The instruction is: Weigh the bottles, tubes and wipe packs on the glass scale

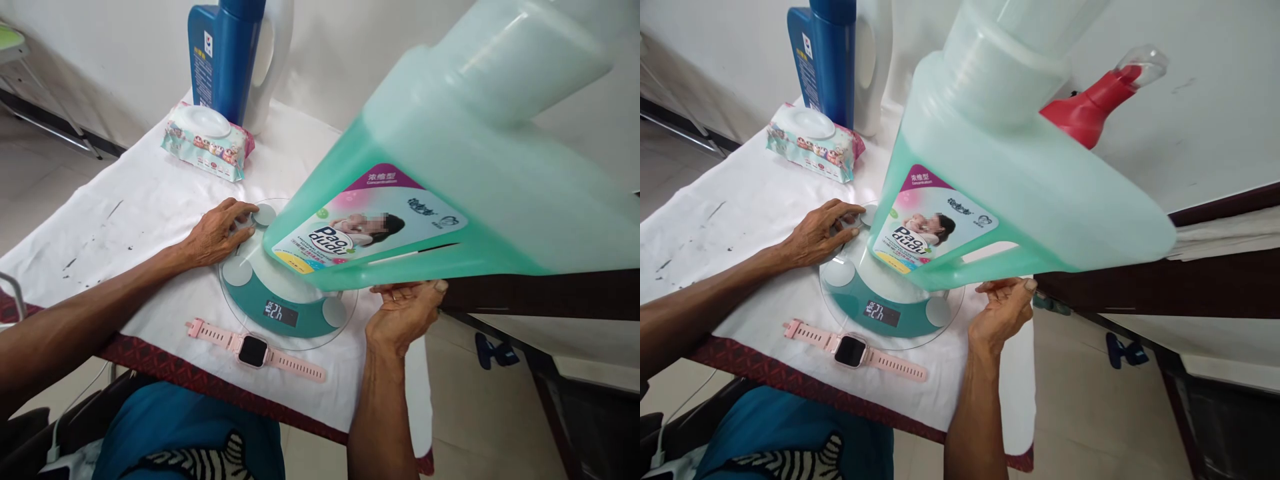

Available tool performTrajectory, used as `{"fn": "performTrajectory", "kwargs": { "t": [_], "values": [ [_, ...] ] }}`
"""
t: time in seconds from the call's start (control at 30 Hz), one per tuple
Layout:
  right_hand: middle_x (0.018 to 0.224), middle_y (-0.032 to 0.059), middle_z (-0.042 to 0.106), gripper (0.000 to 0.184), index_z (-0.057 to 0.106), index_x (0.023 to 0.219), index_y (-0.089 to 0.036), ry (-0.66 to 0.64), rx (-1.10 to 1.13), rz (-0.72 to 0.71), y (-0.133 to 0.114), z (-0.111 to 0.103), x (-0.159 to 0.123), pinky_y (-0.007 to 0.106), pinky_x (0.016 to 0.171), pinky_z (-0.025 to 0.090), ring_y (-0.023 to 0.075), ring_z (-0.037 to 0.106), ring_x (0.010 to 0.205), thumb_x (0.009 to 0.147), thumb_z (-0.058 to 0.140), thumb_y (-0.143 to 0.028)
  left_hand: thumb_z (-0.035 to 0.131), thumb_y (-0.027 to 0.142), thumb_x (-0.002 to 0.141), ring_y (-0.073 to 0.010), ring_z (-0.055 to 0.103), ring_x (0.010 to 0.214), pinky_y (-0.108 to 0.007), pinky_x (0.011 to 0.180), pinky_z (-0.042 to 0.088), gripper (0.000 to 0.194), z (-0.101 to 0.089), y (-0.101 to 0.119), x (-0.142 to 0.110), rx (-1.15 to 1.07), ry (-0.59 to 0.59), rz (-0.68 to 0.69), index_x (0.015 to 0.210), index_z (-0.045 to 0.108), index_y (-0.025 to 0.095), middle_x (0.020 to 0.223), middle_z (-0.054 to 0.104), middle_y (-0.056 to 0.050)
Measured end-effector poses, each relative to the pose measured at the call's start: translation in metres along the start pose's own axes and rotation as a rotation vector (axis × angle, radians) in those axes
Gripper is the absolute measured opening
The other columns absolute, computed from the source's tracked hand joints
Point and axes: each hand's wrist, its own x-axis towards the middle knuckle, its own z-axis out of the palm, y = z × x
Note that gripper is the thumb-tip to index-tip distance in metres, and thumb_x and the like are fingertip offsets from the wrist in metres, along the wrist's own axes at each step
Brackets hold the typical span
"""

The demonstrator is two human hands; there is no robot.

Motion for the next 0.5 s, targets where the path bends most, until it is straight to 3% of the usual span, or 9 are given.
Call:
{"fn": "performTrajectory", "kwargs": {
  "t": [0.1, 0.2, 0.3, 0.4, 0.5],
  "values": [
    [0.085, 0.0003, 0.061, 0.059, 0.065, 0.090, -0.025, -0.103, 0.122, 0.021, -0.022, 0.006, -0.006, 0.029, 0.074, 0.057, 0.0163, 0.065, 0.083, 0.088, 0.052, -0.082, 0.057, 0.039, 0.100, -0.0198, 0.068, 0.094, -0.040, 0.088, 0.060, 0.041, 0.000, 0.000, 0.000, -0.019, -0.003, -0.012, 0.135, 0.065, 0.021, 0.117, 0.068, -0.009],
    [0.101, 0.0043, 0.066, 0.062, 0.067, 0.102, -0.026, -0.279, 0.229, -0.065, -0.054, 0.020, -0.017, 0.037, 0.089, 0.058, 0.0202, 0.069, 0.100, 0.091, 0.047, -0.083, 0.056, 0.043, 0.100, -0.0197, 0.068, 0.093, -0.037, 0.084, 0.060, 0.044, -0.001, 0.001, 0.000, -0.040, -0.007, -0.020, 0.136, 0.066, 0.020, 0.117, 0.068, -0.009],
    [0.092, 0.0041, 0.068, 0.053, 0.068, 0.099, -0.025, -0.376, 0.272, -0.148, -0.077, 0.036, -0.022, 0.040, 0.085, 0.058, 0.0213, 0.070, 0.089, 0.088, 0.060, -0.077, 0.055, 0.048, 0.100, -0.0194, 0.068, 0.088, -0.036, 0.082, 0.060, 0.046, -0.002, 0.000, 0.000, -0.046, 0.009, -0.011, 0.136, 0.066, 0.021, 0.113, 0.068, -0.009],
    [0.070, -0.0007, 0.060, 0.041, 0.064, 0.078, -0.024, -0.400, 0.256, -0.165, -0.085, 0.045, -0.015, 0.035, 0.071, 0.055, 0.0173, 0.063, 0.068, 0.086, 0.073, -0.063, 0.054, 0.051, 0.099, -0.0184, 0.068, 0.081, -0.036, 0.081, 0.060, 0.047, -0.002, -0.001, 0.000, -0.044, 0.025, -0.018, 0.134, 0.067, 0.022, 0.110, 0.068, -0.007],
    [0.057, -0.0051, 0.049, 0.050, 0.052, 0.063, -0.023, -0.479, 0.246, -0.115, -0.085, 0.048, -0.003, 0.030, 0.056, 0.047, 0.0127, 0.052, 0.053, 0.075, 0.084, -0.059, 0.053, 0.052, 0.100, -0.0202, 0.071, 0.087, -0.034, 0.078, 0.061, 0.046, -0.002, -0.002, 0.000, -0.051, 0.020, -0.029, 0.134, 0.067, 0.025, 0.112, 0.069, -0.007]
  ]
}}
